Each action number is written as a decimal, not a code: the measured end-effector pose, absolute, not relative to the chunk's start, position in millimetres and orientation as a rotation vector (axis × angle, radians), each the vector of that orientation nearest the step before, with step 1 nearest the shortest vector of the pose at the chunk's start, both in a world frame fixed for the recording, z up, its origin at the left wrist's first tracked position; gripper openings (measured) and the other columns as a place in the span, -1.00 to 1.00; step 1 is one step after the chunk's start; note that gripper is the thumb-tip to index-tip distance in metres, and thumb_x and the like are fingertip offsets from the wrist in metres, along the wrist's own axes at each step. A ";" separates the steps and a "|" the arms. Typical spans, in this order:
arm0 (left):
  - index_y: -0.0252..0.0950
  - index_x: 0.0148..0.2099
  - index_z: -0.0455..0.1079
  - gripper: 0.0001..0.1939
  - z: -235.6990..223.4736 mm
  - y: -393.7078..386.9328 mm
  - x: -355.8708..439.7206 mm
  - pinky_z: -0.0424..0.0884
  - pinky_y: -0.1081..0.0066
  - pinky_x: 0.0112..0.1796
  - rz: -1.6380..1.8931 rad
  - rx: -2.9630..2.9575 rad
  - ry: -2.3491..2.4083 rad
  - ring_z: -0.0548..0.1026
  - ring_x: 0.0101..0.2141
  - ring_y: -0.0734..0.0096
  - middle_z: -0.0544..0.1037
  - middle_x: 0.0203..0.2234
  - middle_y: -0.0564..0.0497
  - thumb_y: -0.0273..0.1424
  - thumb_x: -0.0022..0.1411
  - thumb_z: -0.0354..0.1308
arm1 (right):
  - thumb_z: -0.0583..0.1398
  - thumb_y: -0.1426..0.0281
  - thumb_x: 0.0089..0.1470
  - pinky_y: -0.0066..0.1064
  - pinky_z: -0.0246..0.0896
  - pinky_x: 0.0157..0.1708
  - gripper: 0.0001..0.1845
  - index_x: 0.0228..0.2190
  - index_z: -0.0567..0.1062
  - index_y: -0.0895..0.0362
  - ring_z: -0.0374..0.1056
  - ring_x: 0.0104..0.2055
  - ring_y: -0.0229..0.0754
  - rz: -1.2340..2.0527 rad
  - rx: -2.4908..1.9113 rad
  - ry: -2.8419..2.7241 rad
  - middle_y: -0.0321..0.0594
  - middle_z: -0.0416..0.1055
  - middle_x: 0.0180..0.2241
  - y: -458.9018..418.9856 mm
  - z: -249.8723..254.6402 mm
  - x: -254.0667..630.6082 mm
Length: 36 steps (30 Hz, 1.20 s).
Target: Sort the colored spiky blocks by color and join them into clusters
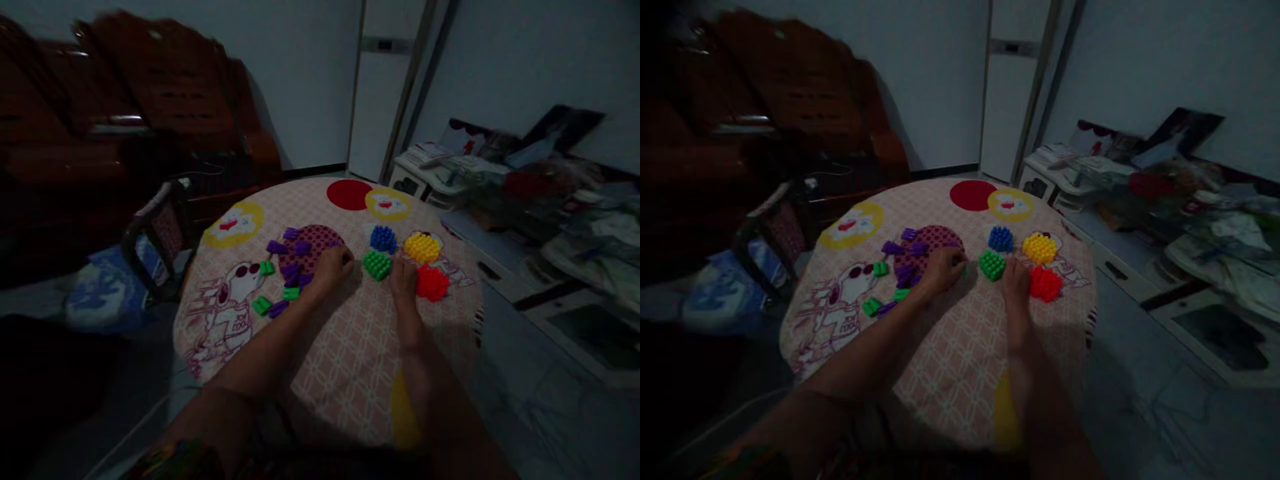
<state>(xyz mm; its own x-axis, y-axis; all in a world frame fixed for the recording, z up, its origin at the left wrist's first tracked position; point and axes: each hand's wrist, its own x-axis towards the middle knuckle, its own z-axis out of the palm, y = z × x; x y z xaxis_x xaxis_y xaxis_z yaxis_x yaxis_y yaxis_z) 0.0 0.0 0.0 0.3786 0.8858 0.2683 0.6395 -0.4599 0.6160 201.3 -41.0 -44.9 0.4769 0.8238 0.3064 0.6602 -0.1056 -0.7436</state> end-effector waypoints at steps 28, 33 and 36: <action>-0.34 -0.20 0.48 -0.79 -21.3 -11.1 37.1 0.39 0.37 -0.27 0.849 1.951 1.389 0.49 -0.33 0.34 0.58 -0.34 -0.06 -0.48 0.05 0.25 | -0.16 0.09 0.33 -0.34 0.09 -0.35 -0.33 -0.39 0.59 0.17 0.37 -0.34 -0.09 0.173 -1.835 -1.260 0.02 0.55 -0.38 -43.8 -40.4 201.3; -0.34 0.11 0.42 -0.47 -23.0 -9.9 34.5 0.45 0.34 -0.15 0.847 1.943 1.321 0.55 -0.18 0.28 0.61 -0.16 -0.13 -0.48 0.05 0.30 | -0.15 0.11 0.31 -0.34 0.09 -0.35 -0.36 -0.41 0.58 0.16 0.37 -0.33 -0.09 0.157 -1.834 -1.257 0.03 0.54 -0.39 -42.5 -41.5 202.3; -0.33 0.18 0.40 -0.40 -12.8 -9.2 15.7 0.44 0.31 -0.03 0.773 2.076 1.328 0.54 -0.06 0.21 0.58 -0.02 -0.18 -0.46 0.05 0.33 | -0.16 0.11 0.32 -0.35 0.12 -0.31 -0.36 -0.36 0.59 0.17 0.39 -0.28 -0.08 0.177 -1.812 -1.267 0.04 0.56 -0.34 -42.7 -42.0 202.3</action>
